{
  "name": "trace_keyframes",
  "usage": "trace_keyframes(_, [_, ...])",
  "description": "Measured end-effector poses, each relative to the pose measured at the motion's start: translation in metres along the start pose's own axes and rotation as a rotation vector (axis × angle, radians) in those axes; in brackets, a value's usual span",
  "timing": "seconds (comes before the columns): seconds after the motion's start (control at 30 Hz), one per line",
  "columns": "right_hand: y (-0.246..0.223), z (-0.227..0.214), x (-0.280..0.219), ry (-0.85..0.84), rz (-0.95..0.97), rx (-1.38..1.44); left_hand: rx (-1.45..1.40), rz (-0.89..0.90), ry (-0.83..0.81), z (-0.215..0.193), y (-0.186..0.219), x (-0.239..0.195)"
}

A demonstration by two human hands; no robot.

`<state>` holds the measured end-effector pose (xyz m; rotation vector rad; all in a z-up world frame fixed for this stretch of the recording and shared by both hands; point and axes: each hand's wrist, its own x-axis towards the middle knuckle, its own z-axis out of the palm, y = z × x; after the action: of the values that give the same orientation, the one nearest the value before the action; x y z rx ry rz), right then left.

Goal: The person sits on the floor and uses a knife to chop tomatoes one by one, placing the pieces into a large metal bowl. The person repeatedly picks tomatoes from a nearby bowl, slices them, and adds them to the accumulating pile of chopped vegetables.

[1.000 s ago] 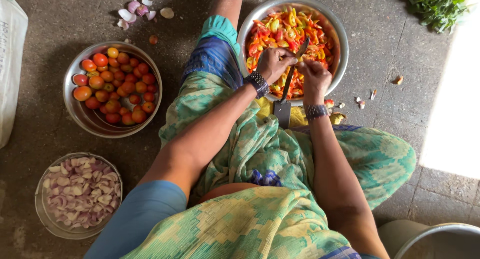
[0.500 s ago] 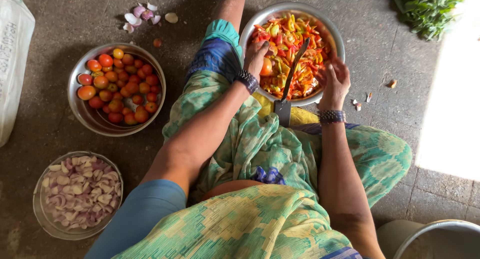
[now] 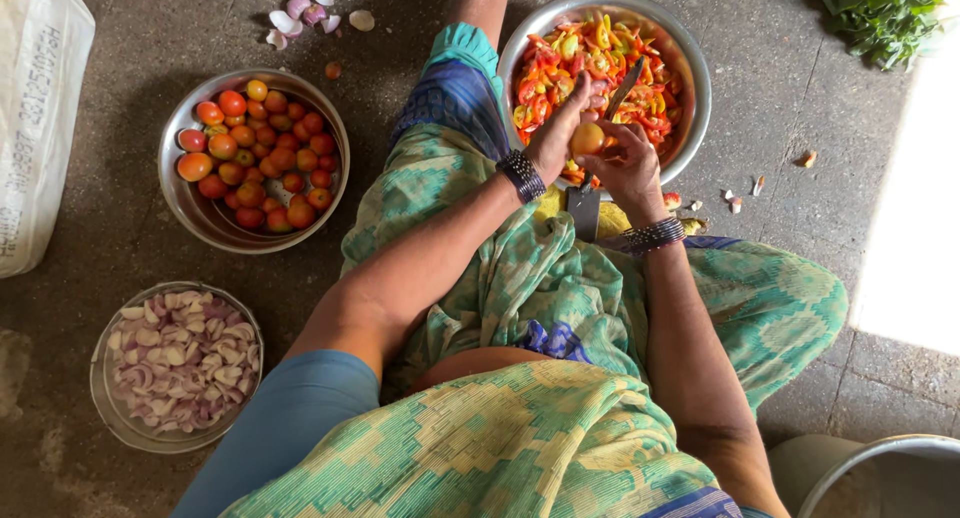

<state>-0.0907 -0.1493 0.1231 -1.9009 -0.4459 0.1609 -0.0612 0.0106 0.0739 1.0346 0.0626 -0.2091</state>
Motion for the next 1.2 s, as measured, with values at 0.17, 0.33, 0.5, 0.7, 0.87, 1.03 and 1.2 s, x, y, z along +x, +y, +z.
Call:
trace_keyframes(0.17, [0.016, -0.021, 0.0, 0.054, 0.153, 0.335, -0.017, 0.01, -0.013, 0.004, -0.003, 0.002])
trace_keyframes(0.33, [0.02, -0.035, 0.001, 0.054, 0.185, 0.333, 0.289, -0.013, -0.111, -0.011, -0.007, 0.003])
trace_keyframes(0.5, [0.016, -0.038, 0.003, 0.05, 0.171, 0.268, 0.545, 0.108, -0.05, -0.016, -0.018, 0.012])
trace_keyframes(0.7, [0.035, -0.036, 0.01, 0.096, 0.243, 0.401, 0.4, 0.035, -0.04, -0.031, -0.035, 0.034])
trace_keyframes(0.87, [0.052, -0.029, 0.02, 0.143, 0.228, 0.544, 0.227, -0.129, -0.104, -0.035, -0.032, 0.038])
trace_keyframes(1.03, [0.046, -0.021, 0.019, 0.24, 0.219, 0.58, 0.128, -0.051, -0.158, -0.025, -0.018, 0.033])
trace_keyframes(1.2, [0.051, -0.016, 0.024, 0.302, 0.044, 0.505, 0.242, 0.098, -0.103, -0.028, -0.026, 0.042])
